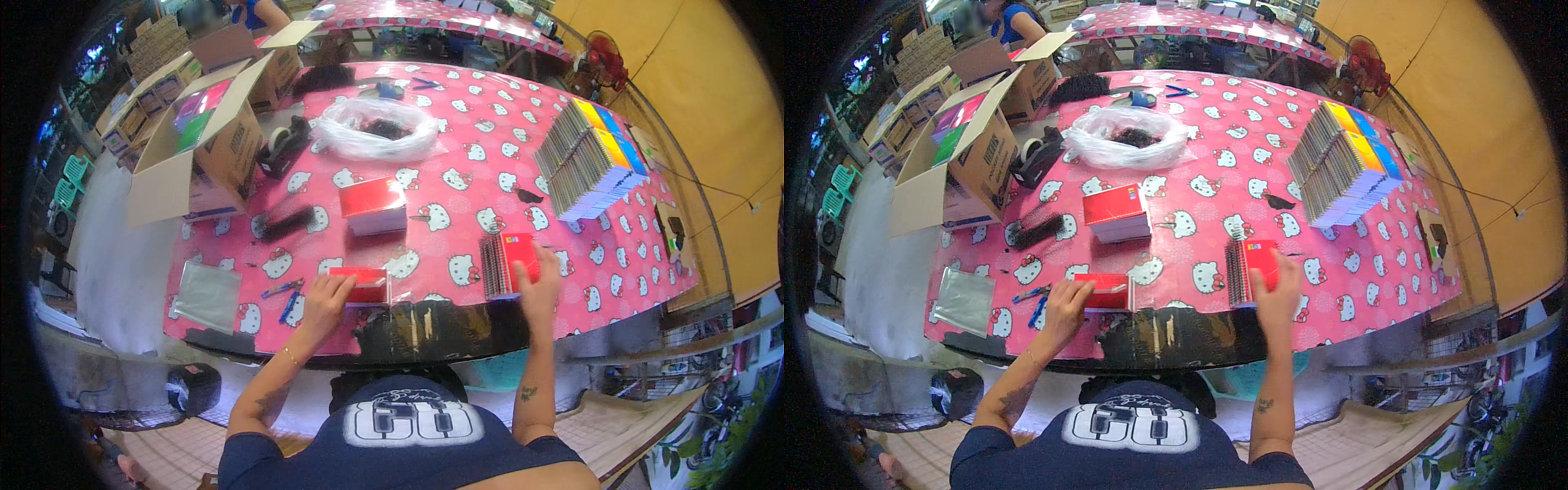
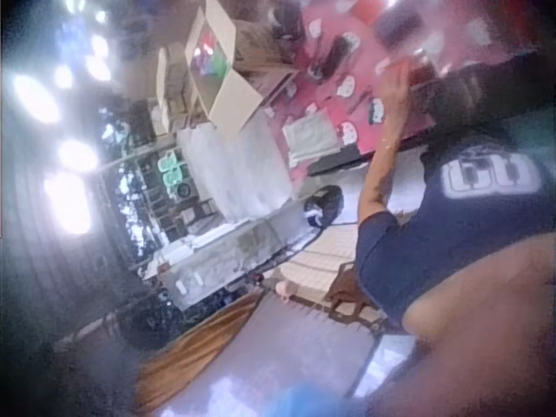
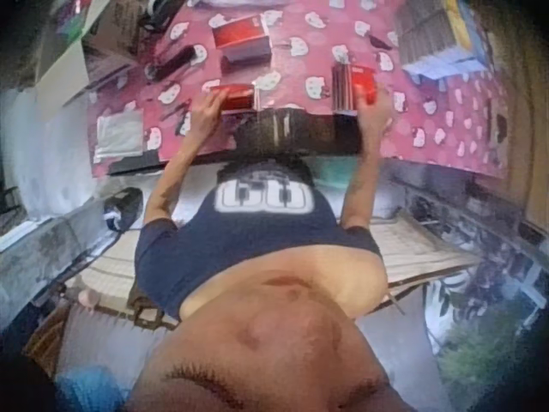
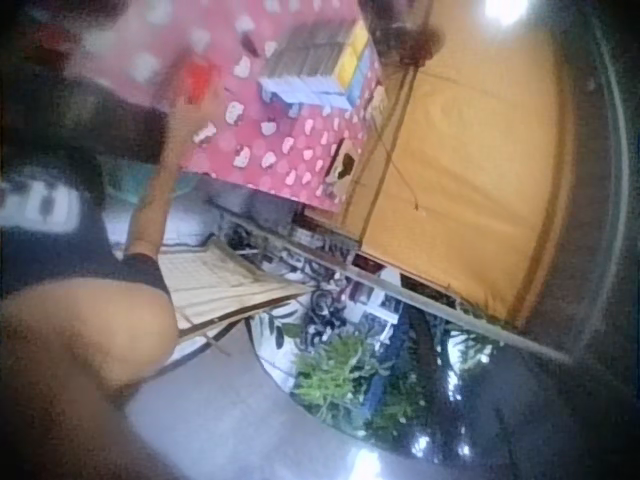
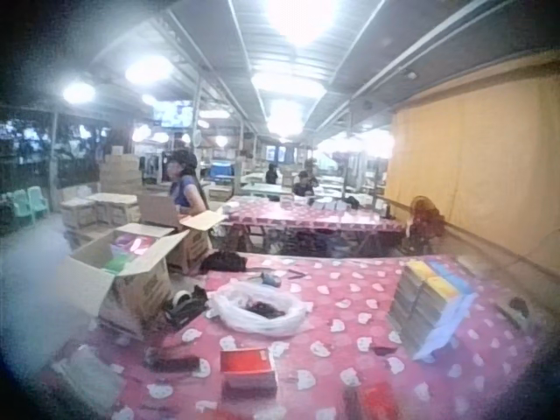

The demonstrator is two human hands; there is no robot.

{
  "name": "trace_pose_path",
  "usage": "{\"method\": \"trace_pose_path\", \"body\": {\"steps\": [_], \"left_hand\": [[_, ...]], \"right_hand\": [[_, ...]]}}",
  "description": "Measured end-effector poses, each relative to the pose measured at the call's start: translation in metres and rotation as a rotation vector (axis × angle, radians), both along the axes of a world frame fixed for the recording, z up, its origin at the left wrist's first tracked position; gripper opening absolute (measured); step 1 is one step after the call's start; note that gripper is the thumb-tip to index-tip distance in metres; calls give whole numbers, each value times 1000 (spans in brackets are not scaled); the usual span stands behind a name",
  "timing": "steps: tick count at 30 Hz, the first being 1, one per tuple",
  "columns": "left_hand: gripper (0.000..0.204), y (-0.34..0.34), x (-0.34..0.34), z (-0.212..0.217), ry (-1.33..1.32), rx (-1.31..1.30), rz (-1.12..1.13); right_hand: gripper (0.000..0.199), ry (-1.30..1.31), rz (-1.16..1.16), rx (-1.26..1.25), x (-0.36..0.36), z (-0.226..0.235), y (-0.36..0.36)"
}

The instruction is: The person assembles notebooks by sliding spiral bindings through holes in stacked paper and covers, then uses a small tool to trim the excess wire.

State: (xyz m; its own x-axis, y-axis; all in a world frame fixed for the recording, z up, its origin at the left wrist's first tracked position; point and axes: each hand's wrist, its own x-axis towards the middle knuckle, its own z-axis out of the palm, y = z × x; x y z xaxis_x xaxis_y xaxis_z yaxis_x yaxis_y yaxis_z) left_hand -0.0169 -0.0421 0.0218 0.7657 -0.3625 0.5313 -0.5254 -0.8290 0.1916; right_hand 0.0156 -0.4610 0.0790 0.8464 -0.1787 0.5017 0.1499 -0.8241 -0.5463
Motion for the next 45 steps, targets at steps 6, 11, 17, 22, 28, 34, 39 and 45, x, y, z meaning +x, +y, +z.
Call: {"method": "trace_pose_path", "body": {"steps": [6,11,17,22,28,34,39,45], "left_hand": [[32,-7,37,-23,2,25,-86],[41,-3,31,-24,-36,68,-105],[57,21,22,-16,84,-524,80],[34,40,11,-37,452,-744,6],[31,53,10,-51,197,-601,-174],[28,80,10,-43,414,-465,-358],[50,56,-11,-45,40,-354,-62],[39,-32,-54,-52,892,-1767,314]], "right_hand": [[68,294,704,540,4,-40,186],[50,344,707,837,13,-103,230],[26,551,627,1071,8,-99,238],[18,405,736,871,12,-101,235],[30,47,838,231,13,-98,225],[27,280,933,9,15,-92,227],[45,281,884,27,43,-85,226],[69,589,845,0,75,-119,218]]}}
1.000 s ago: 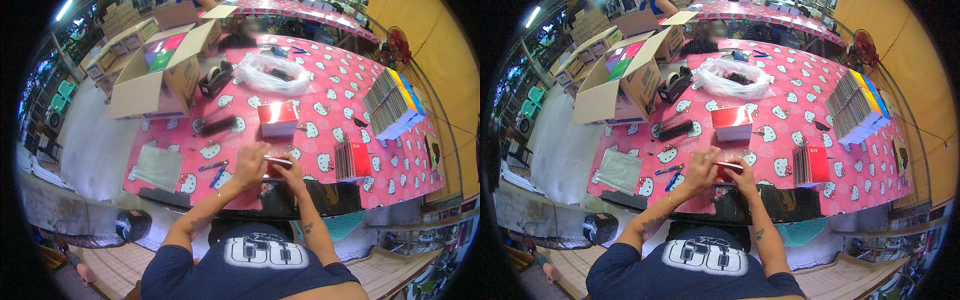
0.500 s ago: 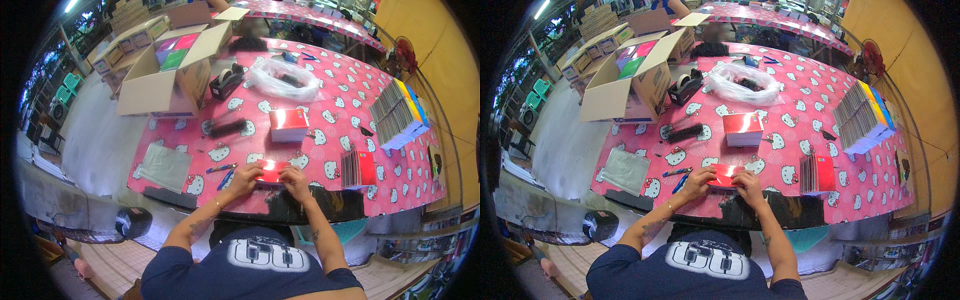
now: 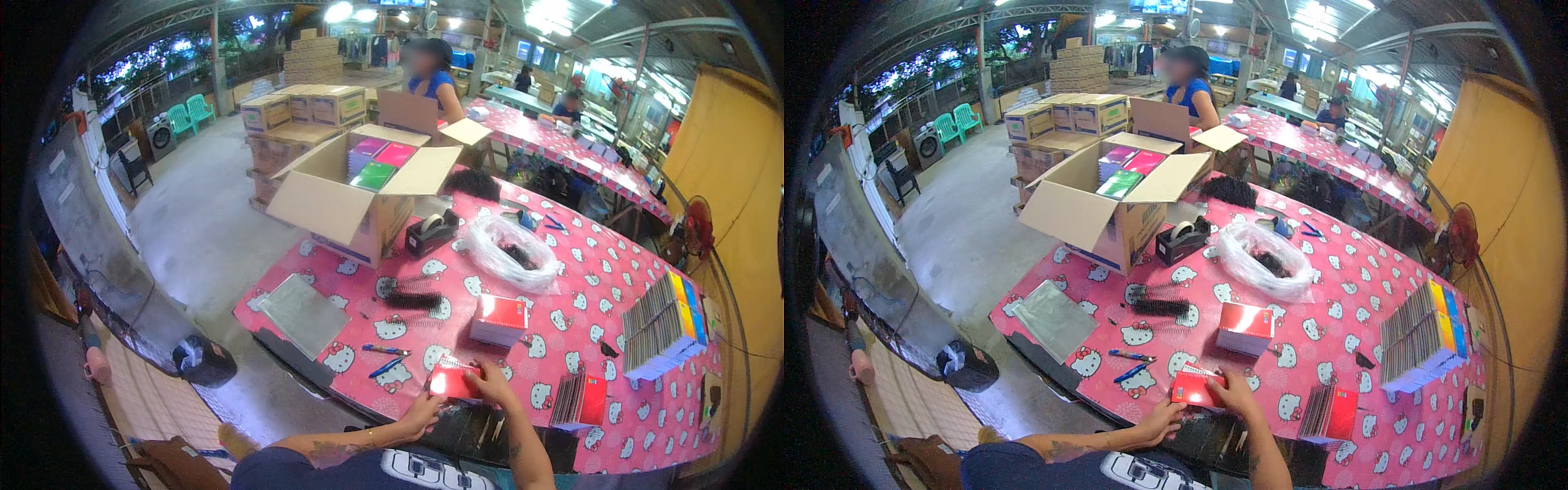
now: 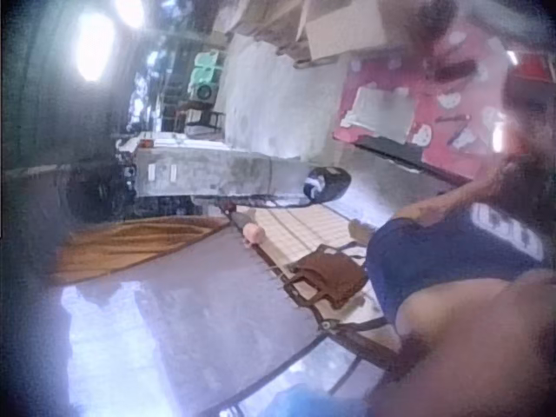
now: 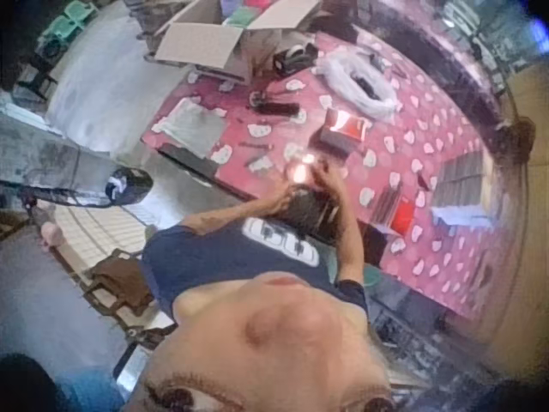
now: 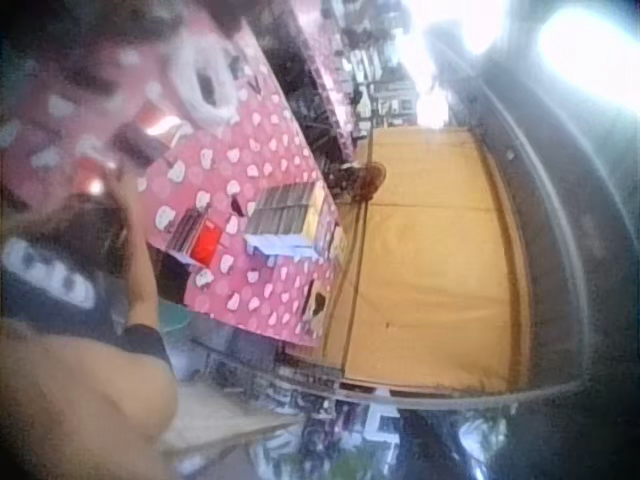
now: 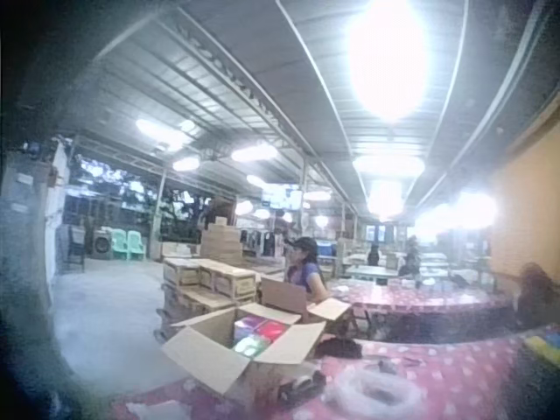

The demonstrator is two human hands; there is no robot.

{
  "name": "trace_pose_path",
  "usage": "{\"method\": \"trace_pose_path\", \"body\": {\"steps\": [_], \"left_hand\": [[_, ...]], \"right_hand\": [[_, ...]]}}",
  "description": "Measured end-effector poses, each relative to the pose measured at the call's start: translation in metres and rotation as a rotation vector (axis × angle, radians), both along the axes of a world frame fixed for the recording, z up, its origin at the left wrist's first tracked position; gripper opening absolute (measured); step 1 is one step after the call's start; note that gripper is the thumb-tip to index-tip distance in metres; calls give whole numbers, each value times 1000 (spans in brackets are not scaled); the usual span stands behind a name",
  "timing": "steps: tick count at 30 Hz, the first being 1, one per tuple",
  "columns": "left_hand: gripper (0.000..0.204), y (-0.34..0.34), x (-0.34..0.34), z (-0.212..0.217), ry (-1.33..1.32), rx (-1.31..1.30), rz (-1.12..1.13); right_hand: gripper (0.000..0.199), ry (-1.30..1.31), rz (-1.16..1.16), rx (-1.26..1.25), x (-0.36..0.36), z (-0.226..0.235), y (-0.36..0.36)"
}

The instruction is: The person assembles notebooks by sliding spiral bindings through holes in stacked paper and covers, then uses a small tool to trim the excess wire.

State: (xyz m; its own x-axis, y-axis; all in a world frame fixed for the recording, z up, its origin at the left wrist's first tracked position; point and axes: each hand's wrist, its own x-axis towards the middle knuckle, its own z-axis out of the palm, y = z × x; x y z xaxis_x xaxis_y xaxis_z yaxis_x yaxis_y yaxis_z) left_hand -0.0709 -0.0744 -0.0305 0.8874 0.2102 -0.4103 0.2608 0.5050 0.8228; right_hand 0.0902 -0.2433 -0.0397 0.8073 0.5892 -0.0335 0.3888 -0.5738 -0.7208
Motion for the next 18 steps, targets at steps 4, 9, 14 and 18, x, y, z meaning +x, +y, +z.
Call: {"method": "trace_pose_path", "body": {"steps": [4,9,14,18], "left_hand": [[52,4,27,-34,68,127,77],[71,22,95,0,25,725,-315],[69,44,163,-20,-387,1158,-721],[52,-2,159,23,-950,1776,-336]], "right_hand": [[72,27,-79,-110,-46,24,6],[62,-7,-328,72,-108,-35,-22],[64,-271,120,-85,-144,9,33],[58,-503,51,-97,-132,-17,42]]}}
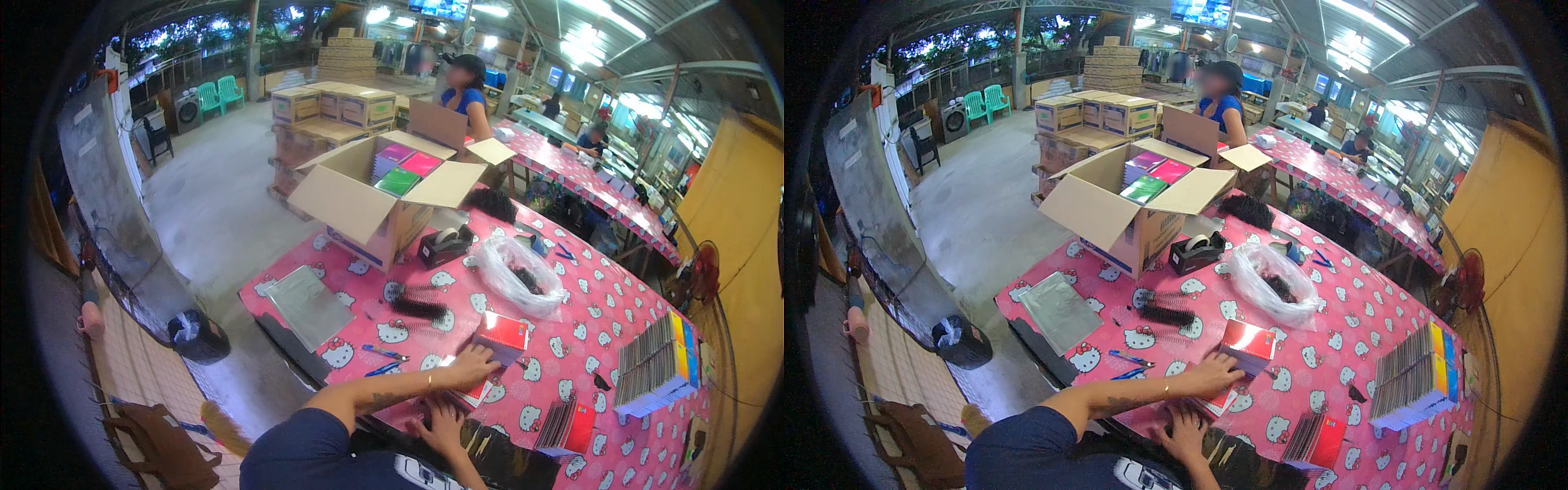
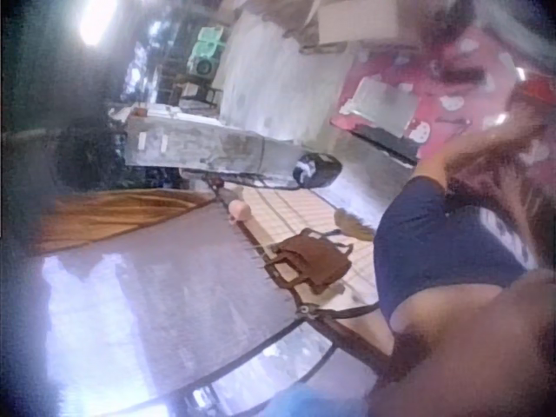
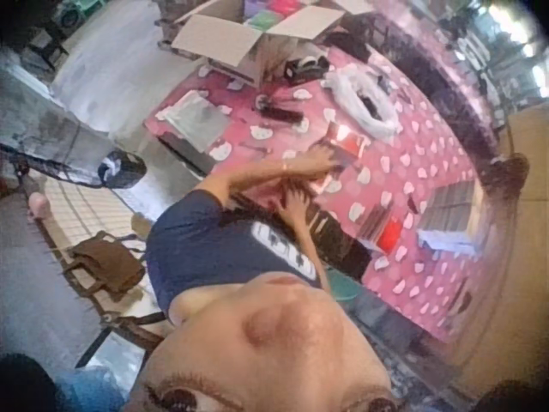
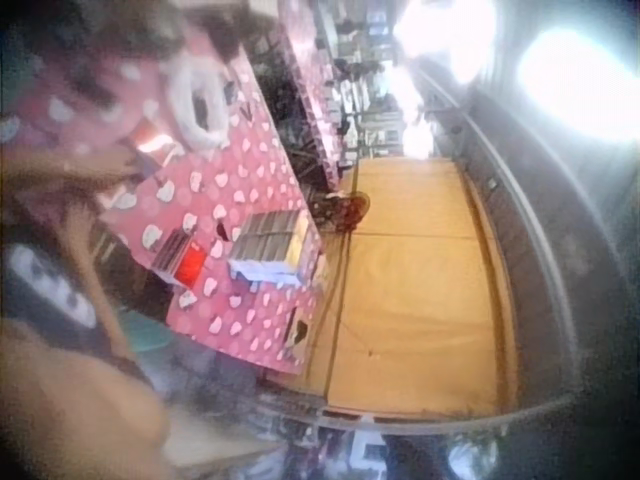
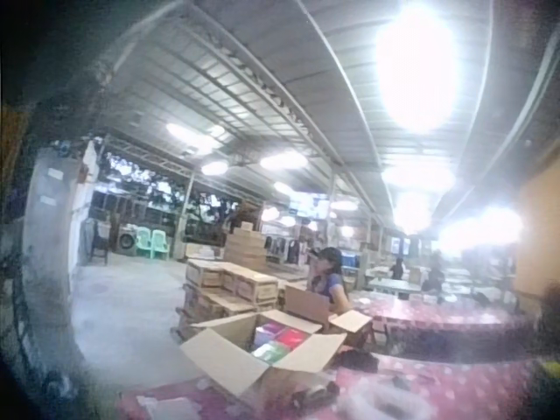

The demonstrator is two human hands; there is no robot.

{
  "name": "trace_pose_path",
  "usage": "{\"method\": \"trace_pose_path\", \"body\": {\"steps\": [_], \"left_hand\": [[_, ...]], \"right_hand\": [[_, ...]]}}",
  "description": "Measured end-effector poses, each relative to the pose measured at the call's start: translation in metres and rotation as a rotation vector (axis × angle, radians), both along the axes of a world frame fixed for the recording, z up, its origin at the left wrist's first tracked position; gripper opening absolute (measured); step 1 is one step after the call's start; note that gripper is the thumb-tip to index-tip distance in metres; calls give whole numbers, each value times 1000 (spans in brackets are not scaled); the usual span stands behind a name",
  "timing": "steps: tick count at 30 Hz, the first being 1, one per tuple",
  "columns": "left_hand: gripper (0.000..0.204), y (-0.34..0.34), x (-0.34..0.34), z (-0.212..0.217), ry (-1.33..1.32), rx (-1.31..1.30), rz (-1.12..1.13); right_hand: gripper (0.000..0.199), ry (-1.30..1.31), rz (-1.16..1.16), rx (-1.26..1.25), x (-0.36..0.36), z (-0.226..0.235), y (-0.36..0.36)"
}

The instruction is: The person assembles notebooks by sliding spiral bindings through holes in stacked paper and covers, then uses a small tool to trim the excess wire.

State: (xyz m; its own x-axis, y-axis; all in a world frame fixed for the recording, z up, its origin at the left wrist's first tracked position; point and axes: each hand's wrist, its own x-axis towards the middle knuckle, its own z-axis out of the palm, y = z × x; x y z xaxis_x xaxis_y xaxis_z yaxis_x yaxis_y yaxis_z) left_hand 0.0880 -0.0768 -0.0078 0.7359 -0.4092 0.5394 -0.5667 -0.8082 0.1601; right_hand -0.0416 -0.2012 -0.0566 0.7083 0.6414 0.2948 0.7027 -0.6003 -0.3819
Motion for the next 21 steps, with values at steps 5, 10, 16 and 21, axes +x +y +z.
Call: {"method": "trace_pose_path", "body": {"steps": [5,10,16,21], "left_hand": [[34,17,-71,-25,91,-41,-179],[30,38,-80,-38,-130,-43,-262],[33,26,-61,18,-186,68,-174],[37,28,-43,19,-66,44,-163]], "right_hand": [[37,232,-1,12,6,0,-22],[30,283,-240,287,2,24,-51],[75,135,-247,735,51,23,-49],[91,531,-250,822,87,-20,-39]]}}
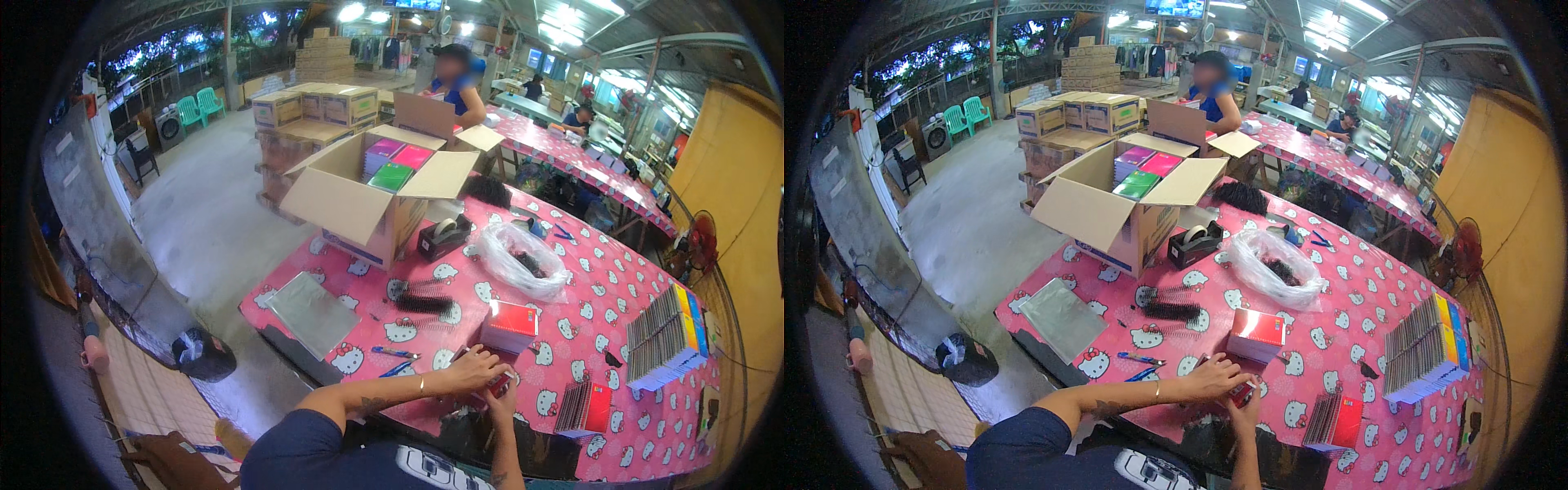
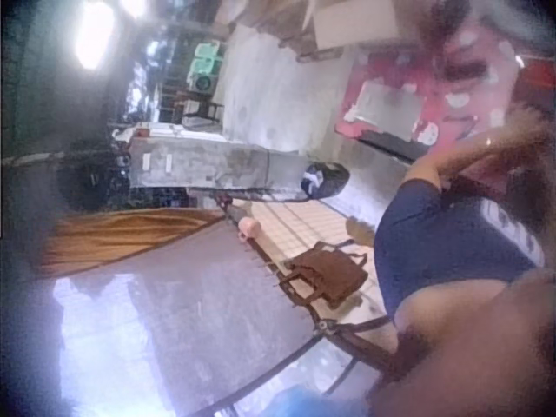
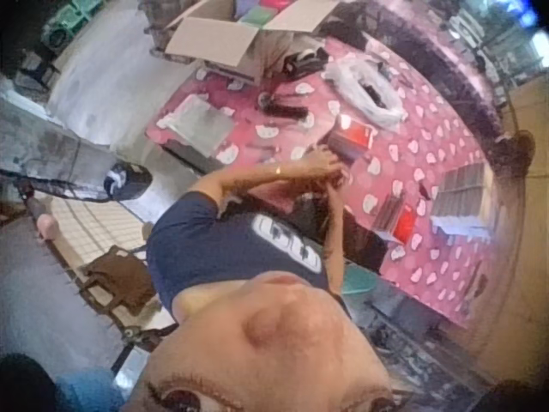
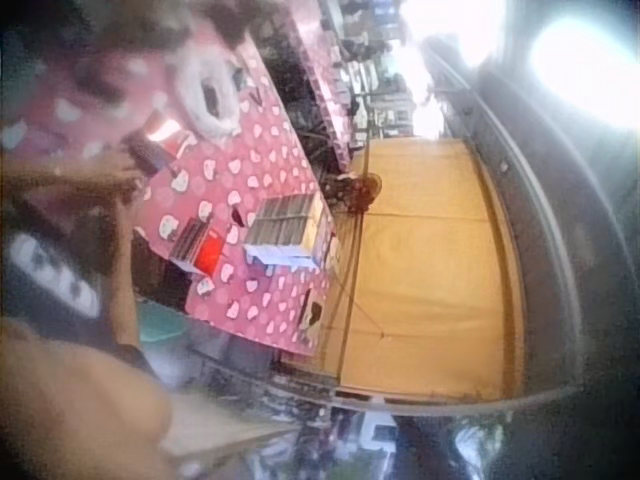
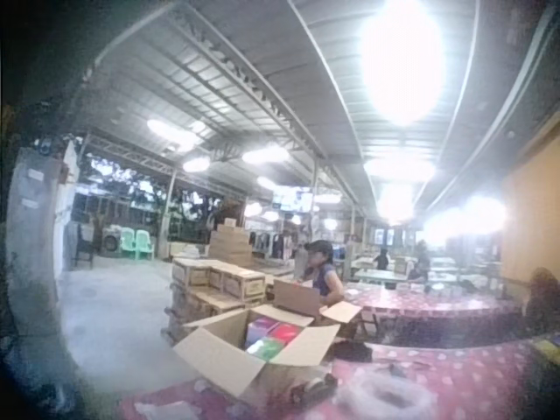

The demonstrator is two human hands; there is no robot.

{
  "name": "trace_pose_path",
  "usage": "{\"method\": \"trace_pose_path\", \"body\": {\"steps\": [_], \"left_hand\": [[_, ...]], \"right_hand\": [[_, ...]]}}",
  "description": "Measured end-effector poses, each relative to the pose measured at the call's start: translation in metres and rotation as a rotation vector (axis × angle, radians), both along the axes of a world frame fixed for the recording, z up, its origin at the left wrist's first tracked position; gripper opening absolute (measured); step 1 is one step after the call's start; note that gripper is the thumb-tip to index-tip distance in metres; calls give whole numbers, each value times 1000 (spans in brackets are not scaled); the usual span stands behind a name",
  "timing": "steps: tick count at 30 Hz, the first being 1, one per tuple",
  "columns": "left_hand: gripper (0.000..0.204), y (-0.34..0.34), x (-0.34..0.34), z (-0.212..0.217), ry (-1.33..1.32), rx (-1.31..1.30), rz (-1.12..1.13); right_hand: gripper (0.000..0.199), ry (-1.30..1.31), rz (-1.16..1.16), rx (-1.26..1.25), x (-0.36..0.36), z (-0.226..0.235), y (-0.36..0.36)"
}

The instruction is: The person assembles notebooks by sliding spiral bindings through holes in stacked paper and covers, then uses a small tool to trim the excess wire.

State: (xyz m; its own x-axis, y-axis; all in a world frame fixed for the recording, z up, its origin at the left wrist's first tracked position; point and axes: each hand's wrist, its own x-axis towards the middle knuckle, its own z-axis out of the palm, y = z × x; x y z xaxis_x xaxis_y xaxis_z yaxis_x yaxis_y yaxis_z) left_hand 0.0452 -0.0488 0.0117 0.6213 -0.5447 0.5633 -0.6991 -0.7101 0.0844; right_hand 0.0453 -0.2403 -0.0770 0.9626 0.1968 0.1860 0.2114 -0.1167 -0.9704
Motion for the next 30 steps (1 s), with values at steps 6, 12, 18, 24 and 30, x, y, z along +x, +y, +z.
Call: {"method": "trace_pose_path", "body": {"steps": [6,12,18,24,30], "left_hand": [[50,28,-15,28,100,-68,169],[47,62,-26,79,-4,-273,317],[44,76,-53,70,-75,-279,322],[42,59,-54,67,105,-194,256],[32,19,-39,23,131,-60,26]], "right_hand": [[107,-153,292,-480,31,34,-10],[119,-93,596,-916,80,52,34],[123,-129,582,-1124,42,61,57],[118,-179,376,-547,20,55,16],[61,32,228,40,-13,38,-6]]}}
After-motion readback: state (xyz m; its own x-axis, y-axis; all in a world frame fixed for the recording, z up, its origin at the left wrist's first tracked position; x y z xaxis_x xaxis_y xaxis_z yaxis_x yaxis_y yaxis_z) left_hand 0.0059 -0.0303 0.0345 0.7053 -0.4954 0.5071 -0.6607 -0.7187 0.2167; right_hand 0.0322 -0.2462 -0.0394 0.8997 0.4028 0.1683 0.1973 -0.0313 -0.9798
